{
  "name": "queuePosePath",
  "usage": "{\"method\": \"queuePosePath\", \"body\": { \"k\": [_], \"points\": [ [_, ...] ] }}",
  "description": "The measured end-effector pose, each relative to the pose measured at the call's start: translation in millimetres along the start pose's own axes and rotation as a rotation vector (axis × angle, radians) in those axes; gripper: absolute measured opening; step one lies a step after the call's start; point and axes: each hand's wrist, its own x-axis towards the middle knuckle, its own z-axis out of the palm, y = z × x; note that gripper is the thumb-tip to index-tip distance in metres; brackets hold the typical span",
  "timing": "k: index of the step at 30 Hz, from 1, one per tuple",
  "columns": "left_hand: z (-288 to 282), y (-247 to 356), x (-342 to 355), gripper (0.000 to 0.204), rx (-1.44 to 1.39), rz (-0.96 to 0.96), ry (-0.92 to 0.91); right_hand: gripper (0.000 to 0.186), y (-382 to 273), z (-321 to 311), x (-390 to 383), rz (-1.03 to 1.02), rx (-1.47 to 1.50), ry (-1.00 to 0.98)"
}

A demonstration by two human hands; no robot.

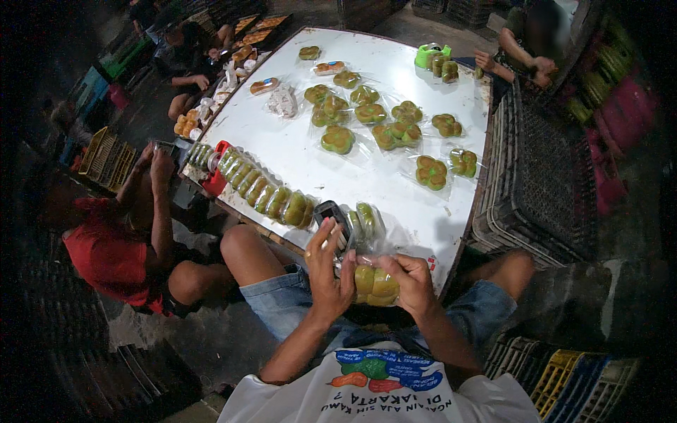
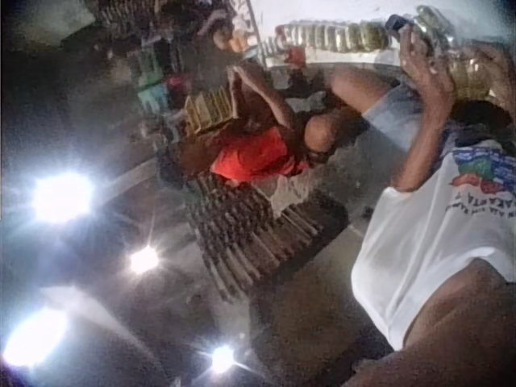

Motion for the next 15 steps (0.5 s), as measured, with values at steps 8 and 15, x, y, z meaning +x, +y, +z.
{"method": "queuePosePath", "body": {
  "k": [8,15],
  "points": [
    [-13.8,-3.3,-4.1,0.025,-0.427,-0.509,-0.454,0.039,-22.6,-4.1,13.6,-0.484,-0.196,-0.115],
    [-11.5,4.5,-11.8,0.019,-0.490,-0.700,-0.377,0.021,-14.9,13.2,11.7,-0.193,-0.425,0.231]
  ]
}}
